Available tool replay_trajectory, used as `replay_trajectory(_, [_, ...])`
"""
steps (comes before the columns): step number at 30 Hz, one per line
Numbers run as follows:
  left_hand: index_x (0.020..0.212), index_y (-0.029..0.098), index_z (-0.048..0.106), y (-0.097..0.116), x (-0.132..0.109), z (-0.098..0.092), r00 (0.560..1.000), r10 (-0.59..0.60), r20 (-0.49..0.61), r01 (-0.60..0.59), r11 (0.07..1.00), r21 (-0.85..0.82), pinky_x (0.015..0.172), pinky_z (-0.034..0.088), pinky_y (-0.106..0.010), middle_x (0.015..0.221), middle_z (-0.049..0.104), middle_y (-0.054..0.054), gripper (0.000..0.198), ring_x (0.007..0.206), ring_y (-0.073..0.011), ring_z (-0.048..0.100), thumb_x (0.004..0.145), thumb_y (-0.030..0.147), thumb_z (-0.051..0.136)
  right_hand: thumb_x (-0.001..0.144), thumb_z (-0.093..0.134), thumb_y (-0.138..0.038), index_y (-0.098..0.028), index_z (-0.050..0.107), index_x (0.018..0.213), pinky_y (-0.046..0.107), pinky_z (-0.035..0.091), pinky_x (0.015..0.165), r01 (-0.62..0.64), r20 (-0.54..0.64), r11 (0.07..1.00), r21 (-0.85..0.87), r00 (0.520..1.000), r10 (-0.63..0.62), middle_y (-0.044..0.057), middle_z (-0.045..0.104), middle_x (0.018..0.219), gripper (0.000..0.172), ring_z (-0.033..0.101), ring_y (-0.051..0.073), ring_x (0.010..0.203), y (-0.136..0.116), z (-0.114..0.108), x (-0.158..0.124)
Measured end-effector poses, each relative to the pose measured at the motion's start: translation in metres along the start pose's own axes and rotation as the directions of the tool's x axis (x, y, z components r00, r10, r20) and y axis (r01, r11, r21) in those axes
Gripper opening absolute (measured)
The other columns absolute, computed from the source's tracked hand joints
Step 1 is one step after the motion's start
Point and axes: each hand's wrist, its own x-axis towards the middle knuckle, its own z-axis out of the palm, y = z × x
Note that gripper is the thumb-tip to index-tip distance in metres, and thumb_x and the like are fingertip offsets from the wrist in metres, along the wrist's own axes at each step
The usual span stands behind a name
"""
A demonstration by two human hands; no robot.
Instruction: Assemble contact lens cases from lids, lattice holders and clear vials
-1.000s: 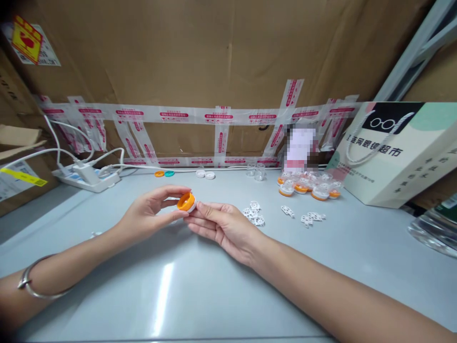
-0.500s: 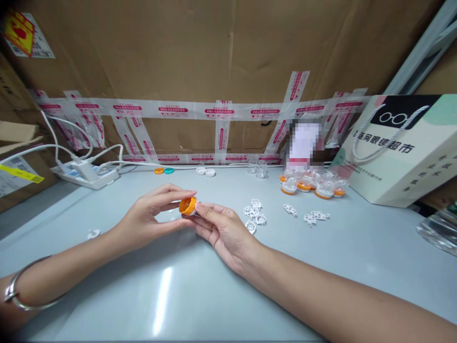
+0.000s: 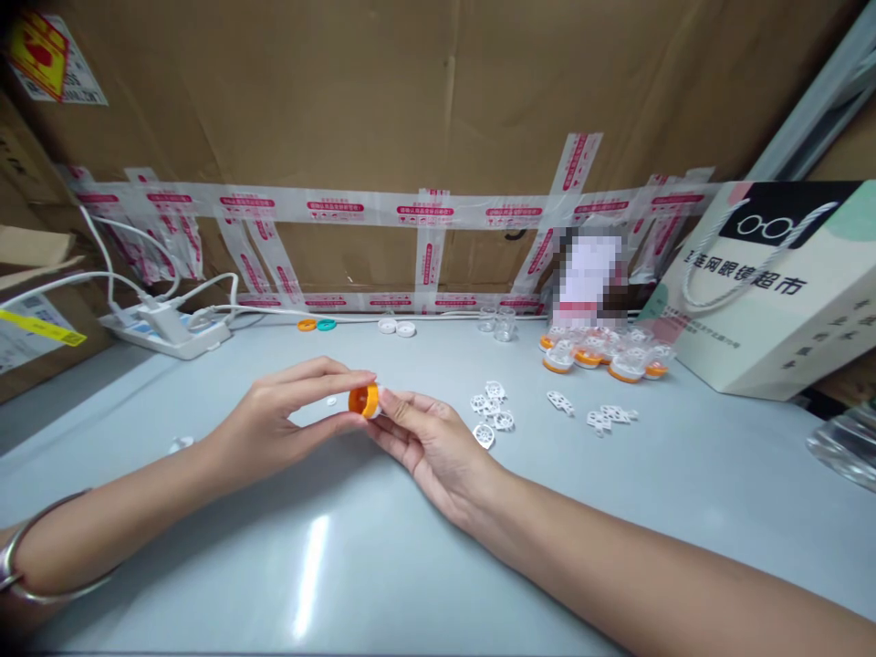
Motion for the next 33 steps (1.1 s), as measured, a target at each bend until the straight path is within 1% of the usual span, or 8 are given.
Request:
replay_trajectory(7, [0.112,0.018,0.059,0.001,-0.002,0.002,0.998,-0.068,-0.001,0.068,0.996,0.053,0.076,0.05,-0.029,0.089,0.061,-0.006,0.031,0.082,-0.0146,0.059,0.082,0.02,0.058,0.076,0.065,-0.019,-0.012,0.069,0.083,0.023,0.048,0.09,-0.019,0.021,0.999,-0.037,1.0,0.02,0.004,0.068,0.083,0.011,0.063,0.011,0.084,0.001,0.001,0.0])
replay_trajectory(13, [0.113,0.019,0.058,-0.004,-0.004,0.006,0.993,-0.114,0.02,0.113,0.993,0.017,0.081,0.049,-0.03,0.1,0.06,-0.008,0.032,0.089,-0.0155,0.059,0.081,0.02,0.057,0.077,0.064,-0.022,-0.013,0.07,0.086,0.026,0.047,0.091,-0.036,0.007,0.995,-0.089,0.999,0.037,0.005,0.069,0.089,0.014,0.063,0.014,0.09,-0.001,0.001,0.0])
replay_trajectory(18, [0.111,0.017,0.06,-0.006,-0.006,0.01,0.988,-0.144,0.059,0.144,0.99,0.011,0.08,0.049,-0.029,0.1,0.061,-0.008,0.033,0.088,-0.0158,0.059,0.078,0.016,0.057,0.073,0.067,-0.021,-0.013,0.071,0.082,0.025,0.046,0.091,-0.059,-0.042,0.965,-0.257,0.998,0.05,0.004,0.07,0.084,0.012,0.063,0.012,0.085,-0.005,0.001,0.002])
replay_trajectory(20, [0.108,0.017,0.062,-0.007,-0.006,0.011,0.984,-0.161,0.082,0.159,0.987,0.023,0.079,0.048,-0.029,0.097,0.061,-0.007,0.031,0.086,-0.0155,0.059,0.077,0.016,0.057,0.07,0.07,-0.022,-0.013,0.07,0.088,0.025,0.046,0.089,-0.056,-0.088,0.931,-0.361,0.996,0.026,0.004,0.07,0.084,0.02,0.063,0.012,0.084,-0.007,0.001,0.004])
replay_trajectory(23, [0.101,0.018,0.066,-0.009,-0.004,0.015,0.971,-0.203,0.124,0.198,0.979,0.052,0.072,0.048,-0.027,0.091,0.061,-0.005,0.027,0.079,-0.0149,0.059,0.076,0.017,0.057,0.065,0.074,-0.022,-0.013,0.062,0.108,0.029,0.047,0.086,-0.051,-0.171,0.88,-0.472,0.985,-0.035,0.005,0.069,0.087,0.045,0.063,0.014,0.082,-0.011,0.0,0.006])
replay_trajectory(26, [0.097,0.019,0.067,-0.011,-0.003,0.017,0.954,-0.249,0.17,0.239,0.968,0.077,0.066,0.047,-0.025,0.086,0.061,-0.004,0.025,0.072,-0.0139,0.057,0.074,0.018,0.057,0.064,0.074,-0.024,-0.013,0.054,0.118,0.031,0.046,0.087,-0.021,-0.181,0.811,-0.584,0.978,-0.104,0.007,0.067,0.097,0.058,0.062,0.016,0.087,-0.013,-0.001,0.007])
replay_trajectory(30, [0.101,0.019,0.065,-0.015,-0.003,0.019,0.94,-0.289,0.18,0.281,0.957,0.07,0.065,0.047,-0.025,0.084,0.061,-0.004,0.028,0.068,-0.0127,0.057,0.074,0.022,0.058,0.067,0.071,-0.028,-0.018,0.055,0.114,0.032,0.044,0.089,0.091,-0.113,0.66,-0.746,0.959,-0.259,0.007,0.061,0.112,0.051,0.059,0.018,0.096,-0.014,0.001,0.007])
replay_trajectory(33, [0.113,0.017,0.059,-0.018,-0.004,0.019,0.93,-0.333,0.155,0.328,0.943,0.061,0.069,0.048,-0.028,0.085,0.062,-0.005,0.038,0.072,-0.0143,0.058,0.077,0.03,0.059,0.071,0.066,-0.032,-0.021,0.061,0.105,0.034,0.045,0.086,0.202,-0.028,0.523,-0.828,0.917,-0.397,0.006,0.062,0.109,0.035,0.059,0.018,0.095,-0.028,0.001,0.008])
